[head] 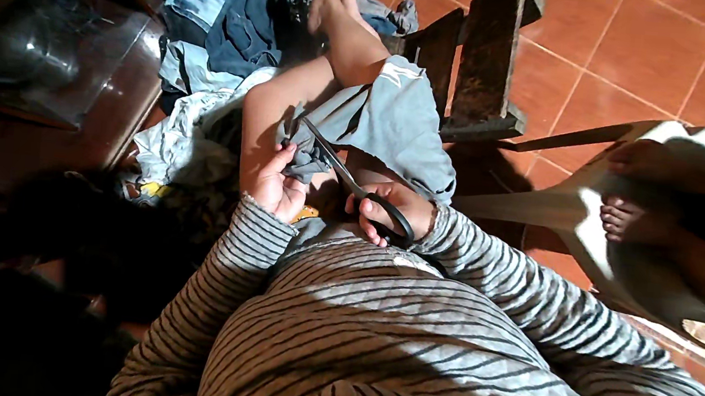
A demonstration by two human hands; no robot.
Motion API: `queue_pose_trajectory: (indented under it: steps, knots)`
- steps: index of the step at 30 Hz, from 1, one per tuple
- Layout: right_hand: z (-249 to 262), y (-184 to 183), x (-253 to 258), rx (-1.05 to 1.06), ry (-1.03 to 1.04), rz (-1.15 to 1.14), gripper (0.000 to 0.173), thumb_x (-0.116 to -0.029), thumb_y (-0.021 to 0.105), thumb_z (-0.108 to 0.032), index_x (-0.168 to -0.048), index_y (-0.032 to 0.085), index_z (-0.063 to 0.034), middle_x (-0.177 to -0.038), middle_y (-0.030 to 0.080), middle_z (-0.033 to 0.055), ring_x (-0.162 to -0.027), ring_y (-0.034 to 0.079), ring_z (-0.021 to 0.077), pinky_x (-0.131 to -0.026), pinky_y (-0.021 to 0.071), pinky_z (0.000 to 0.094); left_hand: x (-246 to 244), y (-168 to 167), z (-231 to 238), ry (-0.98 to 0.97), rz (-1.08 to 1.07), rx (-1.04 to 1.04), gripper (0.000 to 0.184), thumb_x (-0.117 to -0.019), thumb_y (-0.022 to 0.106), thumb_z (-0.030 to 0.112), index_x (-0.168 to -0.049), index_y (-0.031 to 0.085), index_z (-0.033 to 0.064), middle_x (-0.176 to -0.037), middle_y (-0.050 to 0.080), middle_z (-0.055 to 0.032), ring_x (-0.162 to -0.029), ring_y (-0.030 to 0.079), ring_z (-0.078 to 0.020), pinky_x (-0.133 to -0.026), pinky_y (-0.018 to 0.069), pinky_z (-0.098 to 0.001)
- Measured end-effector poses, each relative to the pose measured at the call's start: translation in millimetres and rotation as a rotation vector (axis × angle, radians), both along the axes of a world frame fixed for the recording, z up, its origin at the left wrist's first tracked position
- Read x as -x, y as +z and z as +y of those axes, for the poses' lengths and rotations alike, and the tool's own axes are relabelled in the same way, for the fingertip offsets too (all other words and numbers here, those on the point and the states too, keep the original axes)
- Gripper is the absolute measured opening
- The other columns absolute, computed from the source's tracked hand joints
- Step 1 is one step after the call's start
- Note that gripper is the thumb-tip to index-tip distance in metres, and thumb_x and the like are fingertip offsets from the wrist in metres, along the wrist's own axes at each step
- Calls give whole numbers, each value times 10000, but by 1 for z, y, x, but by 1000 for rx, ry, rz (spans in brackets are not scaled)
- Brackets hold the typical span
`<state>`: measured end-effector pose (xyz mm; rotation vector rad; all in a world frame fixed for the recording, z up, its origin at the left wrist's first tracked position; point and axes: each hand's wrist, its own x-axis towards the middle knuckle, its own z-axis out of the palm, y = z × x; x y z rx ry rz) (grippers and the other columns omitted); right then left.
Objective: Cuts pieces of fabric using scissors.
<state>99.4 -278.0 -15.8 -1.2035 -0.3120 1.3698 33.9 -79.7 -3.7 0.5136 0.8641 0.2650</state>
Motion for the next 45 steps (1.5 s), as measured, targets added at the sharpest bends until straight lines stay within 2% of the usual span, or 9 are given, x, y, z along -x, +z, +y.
queue_pose_trajectory:
  steps: [10,15,23,30,35,37,39,42,45]
  knots:
    - [-8,-2,5,-67,-33,-85,449,-875,745,-531,-1011,637,-117,-623,633,-84,-522,622,36,-513,538,188,18,11,1,44,-81,128,169,-1076,440,158,-1192,549,101,-1085,672,-80,-1018,687,-199,-905,584,-380]
    - [-9,-5,7,-107,-60,-76,444,-886,737,-530,-1027,631,-122,-628,634,-89,-521,619,34,-508,530,186,25,23,-2,26,-9,183,152,-1059,477,122,-1186,556,96,-1061,680,-96,-958,707,-202,-834,611,-352]
    - [-11,-7,7,-150,-73,-69,417,-889,748,-507,-1046,641,-136,-646,646,-100,-536,624,27,-516,531,180,38,30,1,-1,78,300,220,-1078,483,201,-1256,530,81,-1127,667,-119,-1038,698,-224,-902,592,-349]
    - [-9,-10,8,-156,-81,-70,449,-874,758,-531,-1029,644,-126,-644,645,-86,-529,622,33,-507,529,183,12,-2,12,-244,52,233,511,-1021,508,538,-1344,540,144,-1190,678,-104,-1058,697,-233,-878,599,-389]
    - [-10,-8,9,-129,-86,-71,437,-877,756,-518,-1023,641,-123,-640,637,-89,-525,618,34,-504,528,185,-11,-8,13,-173,22,-56,272,-1078,465,214,-1310,508,78,-1175,627,-78,-1079,631,-173,-957,533,-367]
    - [-9,-6,9,-108,-79,-66,398,-889,746,-488,-1015,638,-126,-635,639,-91,-524,618,33,-510,529,184,-13,-3,14,-99,8,35,189,-1068,418,155,-1201,528,79,-1059,639,-79,-965,662,-165,-865,567,-335]
    - [-8,-6,9,-108,-66,-67,365,-904,733,-464,-1009,638,-127,-636,641,-94,-524,616,28,-514,529,181,-12,3,14,-143,29,165,260,-1067,417,291,-1170,573,111,-1015,674,-81,-900,695,-181,-758,599,-343]
    - [-6,-9,9,-115,-56,-68,370,-905,740,-470,-1002,650,-125,-634,639,-88,-523,617,30,-509,530,181,-13,-1,16,-301,80,161,519,-1020,426,598,-1290,587,185,-1138,689,-69,-1025,686,-211,-807,595,-431]
    - [-7,-8,10,-100,-58,-74,385,-897,744,-481,-997,646,-122,-627,636,-83,-518,615,35,-499,526,185,-16,-5,15,-250,46,-14,423,-1071,425,460,-1339,565,164,-1192,675,-77,-1102,661,-221,-887,573,-469]
